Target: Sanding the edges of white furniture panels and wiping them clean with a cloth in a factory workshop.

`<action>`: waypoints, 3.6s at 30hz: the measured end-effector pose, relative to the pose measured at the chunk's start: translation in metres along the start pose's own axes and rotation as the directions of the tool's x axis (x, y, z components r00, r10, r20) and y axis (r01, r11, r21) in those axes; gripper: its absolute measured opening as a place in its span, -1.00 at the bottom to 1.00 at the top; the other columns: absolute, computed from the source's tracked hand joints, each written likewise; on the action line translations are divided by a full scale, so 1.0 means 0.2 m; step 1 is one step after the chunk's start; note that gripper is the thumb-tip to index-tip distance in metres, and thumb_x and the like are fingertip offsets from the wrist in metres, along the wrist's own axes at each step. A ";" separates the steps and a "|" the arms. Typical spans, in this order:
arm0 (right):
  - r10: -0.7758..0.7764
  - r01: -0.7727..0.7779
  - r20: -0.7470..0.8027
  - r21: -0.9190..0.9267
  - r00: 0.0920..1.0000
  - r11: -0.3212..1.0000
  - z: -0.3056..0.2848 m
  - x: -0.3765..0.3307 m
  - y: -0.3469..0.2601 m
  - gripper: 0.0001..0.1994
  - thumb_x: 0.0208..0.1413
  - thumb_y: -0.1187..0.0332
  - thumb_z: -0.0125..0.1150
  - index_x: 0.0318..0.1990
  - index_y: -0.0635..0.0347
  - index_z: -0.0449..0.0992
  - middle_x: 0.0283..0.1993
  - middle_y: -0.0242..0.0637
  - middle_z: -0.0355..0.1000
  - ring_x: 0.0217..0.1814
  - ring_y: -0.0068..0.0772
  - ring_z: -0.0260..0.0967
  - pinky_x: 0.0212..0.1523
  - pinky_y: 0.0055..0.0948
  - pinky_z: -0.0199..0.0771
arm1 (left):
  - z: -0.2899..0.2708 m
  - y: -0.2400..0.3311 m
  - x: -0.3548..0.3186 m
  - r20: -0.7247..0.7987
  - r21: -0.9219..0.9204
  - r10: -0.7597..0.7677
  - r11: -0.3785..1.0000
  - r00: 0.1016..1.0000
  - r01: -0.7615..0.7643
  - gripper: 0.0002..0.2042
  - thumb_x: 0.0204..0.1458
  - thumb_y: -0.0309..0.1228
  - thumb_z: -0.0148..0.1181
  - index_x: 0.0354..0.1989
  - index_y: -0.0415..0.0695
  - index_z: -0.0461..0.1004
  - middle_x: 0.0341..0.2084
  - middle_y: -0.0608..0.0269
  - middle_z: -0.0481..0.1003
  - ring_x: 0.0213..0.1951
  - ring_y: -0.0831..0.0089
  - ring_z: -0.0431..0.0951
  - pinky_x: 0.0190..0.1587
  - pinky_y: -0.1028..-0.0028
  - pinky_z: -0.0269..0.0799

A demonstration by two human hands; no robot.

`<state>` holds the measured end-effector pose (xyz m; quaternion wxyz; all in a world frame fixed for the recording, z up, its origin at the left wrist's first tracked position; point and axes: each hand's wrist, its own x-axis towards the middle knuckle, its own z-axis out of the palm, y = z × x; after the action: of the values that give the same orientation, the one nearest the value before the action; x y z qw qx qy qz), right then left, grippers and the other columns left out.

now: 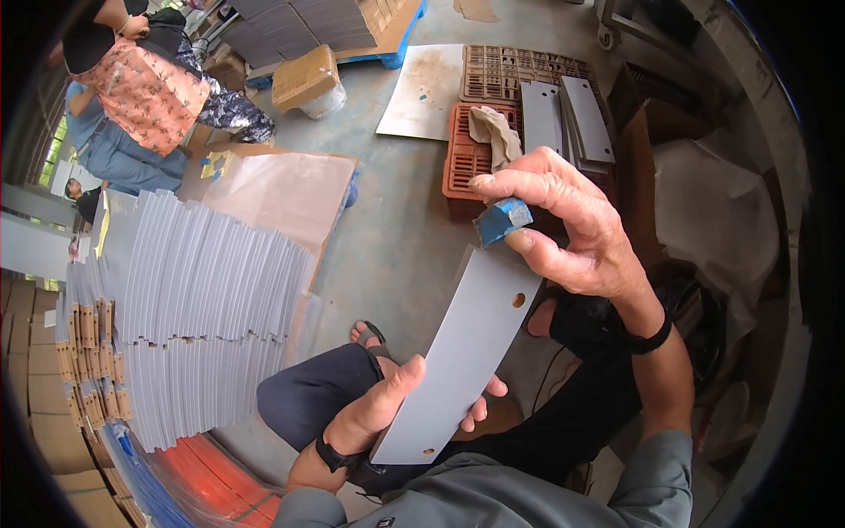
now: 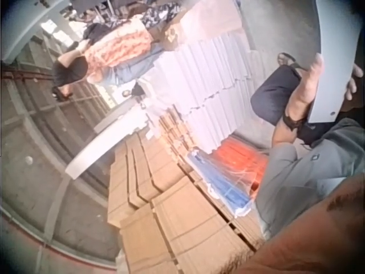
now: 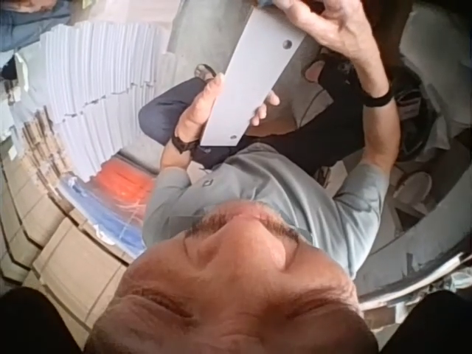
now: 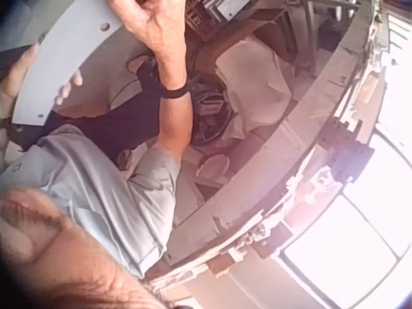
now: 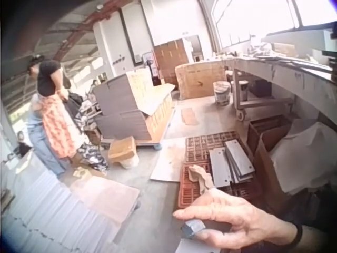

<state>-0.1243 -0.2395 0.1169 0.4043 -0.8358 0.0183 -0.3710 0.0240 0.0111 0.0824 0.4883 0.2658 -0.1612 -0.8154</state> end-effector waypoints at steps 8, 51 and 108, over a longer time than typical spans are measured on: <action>-0.010 0.010 0.038 -0.017 0.999 1.000 0.01 0.01 0.00 -0.46 -0.06 0.60 0.23 0.18 0.16 0.58 -0.08 -0.22 0.47 -0.06 -0.26 0.44 -0.03 -0.31 0.49 | 0.01 0.01 0.00 0.002 0.013 -0.006 1.000 1.000 0.006 -0.13 0.29 0.32 -0.15 0.43 -0.30 0.13 0.23 -0.02 0.34 0.03 0.39 0.47 0.10 0.37 0.45; 0.315 -0.277 -0.115 0.262 0.942 0.924 0.02 -0.02 0.04 -0.70 0.09 0.56 0.21 0.01 0.21 0.51 0.09 -0.21 0.51 0.17 -0.36 0.47 0.23 -0.29 0.45 | -0.03 0.00 0.03 0.026 0.017 0.057 0.998 0.998 -0.058 -0.10 0.28 0.35 -0.21 0.44 -0.30 0.11 0.19 -0.08 0.37 0.00 0.34 0.51 0.03 0.35 0.51; 0.580 -0.710 -0.438 -0.574 0.687 0.408 -0.37 -1.23 1.69 -0.55 0.16 0.22 0.36 0.16 0.23 0.54 0.07 0.02 0.54 0.12 -0.02 0.51 0.10 -0.17 0.50 | -0.48 0.11 0.11 -0.348 0.018 0.674 0.700 0.651 -0.714 -0.17 0.27 0.35 -0.29 0.40 -0.16 0.22 0.16 -0.11 0.45 -0.05 0.18 0.58 0.05 0.13 0.59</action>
<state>-0.2589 -0.4349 -0.2360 0.1589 -0.8138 0.5149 -0.2176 0.0882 -0.0197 0.0103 0.7978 0.2857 -0.1172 -0.5179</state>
